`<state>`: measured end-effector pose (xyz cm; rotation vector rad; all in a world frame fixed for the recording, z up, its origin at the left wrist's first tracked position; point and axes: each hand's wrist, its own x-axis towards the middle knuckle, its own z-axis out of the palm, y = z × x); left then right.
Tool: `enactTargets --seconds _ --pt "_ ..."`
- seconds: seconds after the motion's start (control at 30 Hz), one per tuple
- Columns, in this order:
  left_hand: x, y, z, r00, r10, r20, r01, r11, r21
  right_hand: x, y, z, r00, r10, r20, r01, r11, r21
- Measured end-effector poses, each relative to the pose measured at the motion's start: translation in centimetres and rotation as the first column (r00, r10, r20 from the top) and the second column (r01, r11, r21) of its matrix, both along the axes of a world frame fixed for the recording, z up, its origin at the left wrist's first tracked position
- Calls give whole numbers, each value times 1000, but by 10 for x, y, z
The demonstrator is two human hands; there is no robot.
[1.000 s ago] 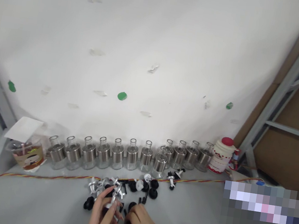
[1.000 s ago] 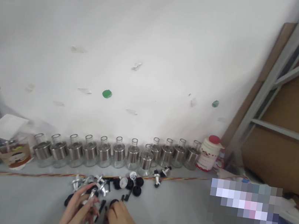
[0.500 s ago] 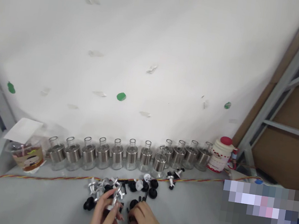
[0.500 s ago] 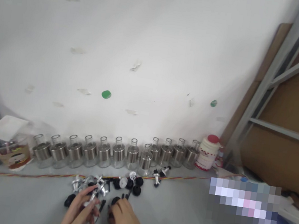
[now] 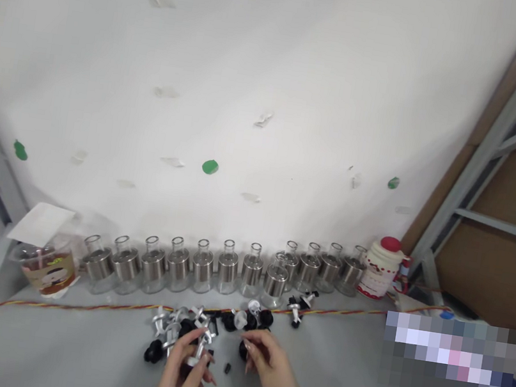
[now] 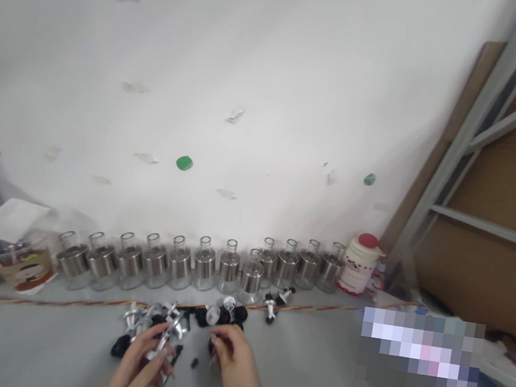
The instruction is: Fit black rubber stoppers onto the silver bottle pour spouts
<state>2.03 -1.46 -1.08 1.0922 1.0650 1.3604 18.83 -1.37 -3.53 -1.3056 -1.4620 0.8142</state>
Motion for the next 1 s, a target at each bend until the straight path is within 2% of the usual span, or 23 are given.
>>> enactTargets --seconds 0.07,0.2,0.3,0.47,0.7,0.83,0.93,1.0 --pt "0 0 0 1000 -2 -7 2 1000 2 2 -1 1 999 13 46 -15 999 47" --pt "1 -1 1 1000 1 -2 -1 1000 2 -1 -10 9 933 4 361 -70 983 170" --pt "2 -2 2 1000 6 0 -6 1000 12 -8 -12 12 847 64 528 -158 978 135" --pt "2 -2 -2 999 -13 -31 14 1000 24 -15 -6 3 739 137 660 -278 954 113" --pt "2 0 -7 998 -14 -64 16 999 29 -16 -3 -6 747 86 659 -210 971 111" --pt "1 1 -12 996 -27 -81 31 999 40 -17 -7 -3 756 86 649 -206 972 111" --pt "-1 2 -19 993 -65 -103 70 997 43 -14 -10 7 832 84 549 -187 973 134" --pt "-2 1 -23 982 -96 -160 106 993 55 -10 -11 14 921 83 380 -151 977 152"
